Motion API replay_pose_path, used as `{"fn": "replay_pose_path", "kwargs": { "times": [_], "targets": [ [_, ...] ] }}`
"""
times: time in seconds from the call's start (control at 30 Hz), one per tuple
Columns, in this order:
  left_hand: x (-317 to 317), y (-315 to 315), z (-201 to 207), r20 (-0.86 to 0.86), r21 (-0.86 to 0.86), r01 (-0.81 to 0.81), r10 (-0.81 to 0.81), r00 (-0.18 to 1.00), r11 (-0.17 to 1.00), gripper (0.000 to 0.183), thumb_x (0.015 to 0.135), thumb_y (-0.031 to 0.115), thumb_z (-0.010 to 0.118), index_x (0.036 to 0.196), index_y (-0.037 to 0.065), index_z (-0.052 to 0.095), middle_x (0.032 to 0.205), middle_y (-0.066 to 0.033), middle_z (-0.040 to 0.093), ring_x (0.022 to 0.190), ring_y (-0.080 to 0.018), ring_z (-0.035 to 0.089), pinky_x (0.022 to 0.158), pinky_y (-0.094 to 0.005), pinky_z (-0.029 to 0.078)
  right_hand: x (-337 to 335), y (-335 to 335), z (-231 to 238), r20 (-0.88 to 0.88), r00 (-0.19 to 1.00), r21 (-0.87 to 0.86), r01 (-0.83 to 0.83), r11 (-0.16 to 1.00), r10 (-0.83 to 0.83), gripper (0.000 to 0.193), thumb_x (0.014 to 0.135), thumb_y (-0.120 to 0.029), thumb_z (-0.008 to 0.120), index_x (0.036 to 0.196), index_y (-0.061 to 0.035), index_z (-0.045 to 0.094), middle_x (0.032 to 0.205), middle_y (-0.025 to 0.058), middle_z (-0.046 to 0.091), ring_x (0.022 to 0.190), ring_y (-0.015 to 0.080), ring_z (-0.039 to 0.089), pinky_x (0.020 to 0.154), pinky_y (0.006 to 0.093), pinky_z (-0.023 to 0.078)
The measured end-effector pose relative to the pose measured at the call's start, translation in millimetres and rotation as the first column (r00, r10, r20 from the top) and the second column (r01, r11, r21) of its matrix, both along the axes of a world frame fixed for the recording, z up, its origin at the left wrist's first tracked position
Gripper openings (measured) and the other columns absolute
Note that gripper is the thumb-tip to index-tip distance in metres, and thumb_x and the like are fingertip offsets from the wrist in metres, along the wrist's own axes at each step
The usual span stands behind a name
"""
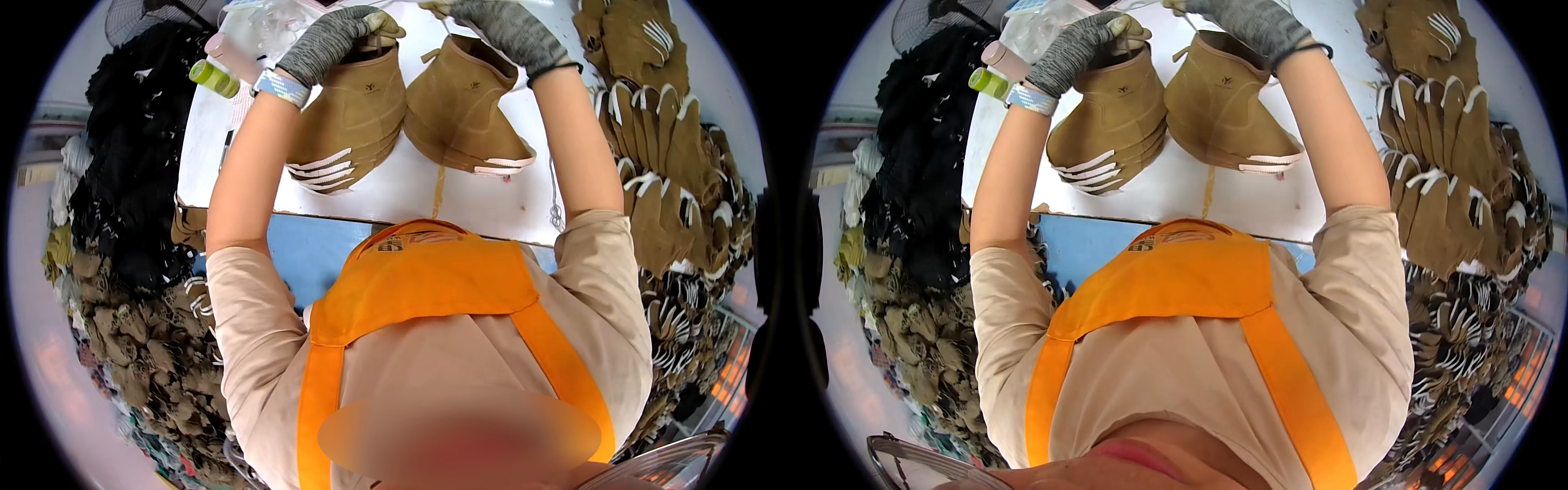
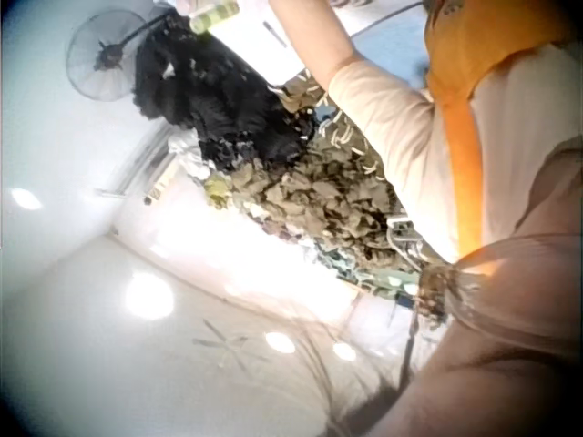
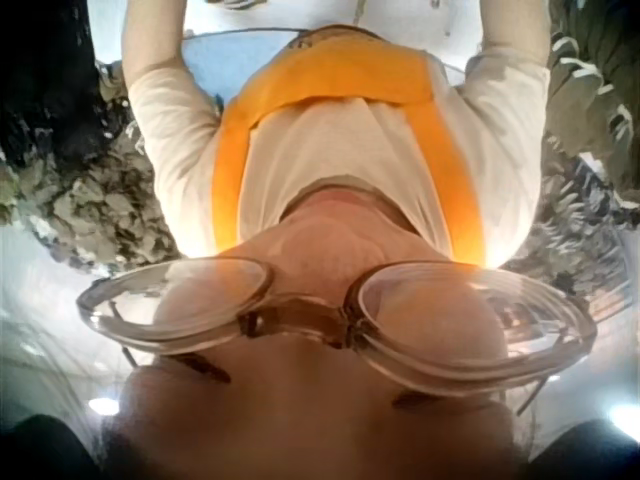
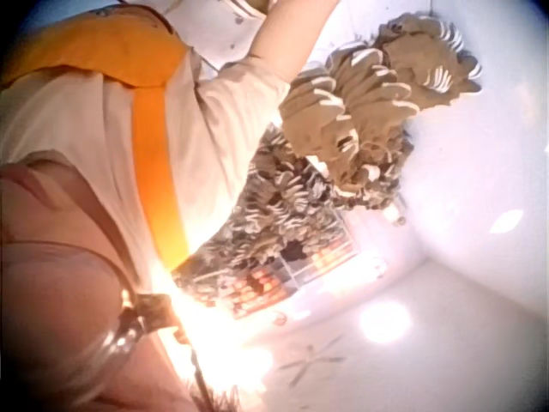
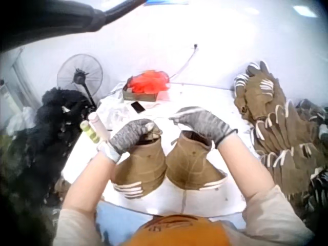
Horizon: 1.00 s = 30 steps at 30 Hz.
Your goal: The person picks up brown shoe uppers from a table, pairs them together, and then sits on the floor to tie the pairs together with a string before placing them in a metal bin.
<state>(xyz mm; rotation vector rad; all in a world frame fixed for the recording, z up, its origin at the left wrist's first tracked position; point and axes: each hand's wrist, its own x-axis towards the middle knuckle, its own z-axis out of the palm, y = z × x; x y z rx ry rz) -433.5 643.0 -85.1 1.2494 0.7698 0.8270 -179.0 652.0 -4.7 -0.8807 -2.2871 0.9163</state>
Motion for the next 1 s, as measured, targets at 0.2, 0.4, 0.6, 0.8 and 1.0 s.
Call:
{"fn": "replay_pose_path", "kwargs": {
  "times": [0.2,0.4,0.6,0.8,1.0],
  "targets": [
    [47,-27,12,-0.224,0.385,-0.147,0.246,0.943,0.911,0.025,0.094,0.018,0.052,0.106,0.001,0.066,0.07,0.0036,0.052,0.064,-0.0068,0.044,0.054,-0.0211,0.035,-18,10,7,0.08,0.993,0.055,-0.086,0.995,0.082,0.025,0.089,-0.013,0.05,0.1,0.0004,0.068,0.103,0.0133,0.068,0.099,0.0197,0.062,0.089,0.032,0.047],
    [51,-39,45,-0.112,0.398,-0.019,0.069,0.991,0.917,0.014,0.084,0.007,0.051,0.076,0.005,0.061,0.058,0.0045,0.048,0.051,-0.0047,0.039,0.047,-0.0215,0.029,-38,-4,10,-0.082,0.983,-0.266,0.136,0.954,-0.163,0.022,0.085,-0.02,0.06,0.089,-0.0009,0.07,0.08,0.0108,0.068,0.079,0.0188,0.06,0.077,0.0325,0.047],
    [52,-35,43,-0.242,0.428,-0.052,0.17,0.955,0.902,0.021,0.083,0.01,0.051,0.062,0.01,0.05,0.058,0.0029,0.045,0.053,-0.0064,0.04,0.049,-0.0214,0.03,-65,6,11,0.278,0.959,0.433,-0.082,0.898,-0.046,0.028,0.086,-0.031,0.06,0.086,-0.0034,0.068,0.081,0.0138,0.066,0.078,0.0215,0.061,0.074,0.0342,0.046],
    [51,-16,16,0.109,0.137,-0.117,0.103,0.989,0.984,0.022,0.086,0.013,0.05,0.064,0.012,0.049,0.058,0.0035,0.044,0.052,-0.0072,0.041,0.049,-0.0206,0.031,-30,-41,17,-0.584,0.808,-0.307,-0.13,0.943,-0.079,0.03,0.092,-0.022,0.055,0.106,0.0031,0.061,0.097,0.0108,0.066,0.093,0.02,0.06,0.087,0.0285,0.045],
    [34,25,-12,0.278,-0.179,-0.052,0.102,0.955,0.982,0.019,0.092,0.018,0.045,0.075,0.01,0.05,0.056,0.0035,0.041,0.05,-0.0092,0.037,0.049,-0.0217,0.033,93,-123,-52,-0.272,0.583,0.13,0.811,0.571,-0.766,0.035,0.091,-0.026,0.054,0.117,-0.0024,0.057,0.108,0.0118,0.062,0.098,0.023,0.059,0.086,0.032,0.046]
  ]
}}
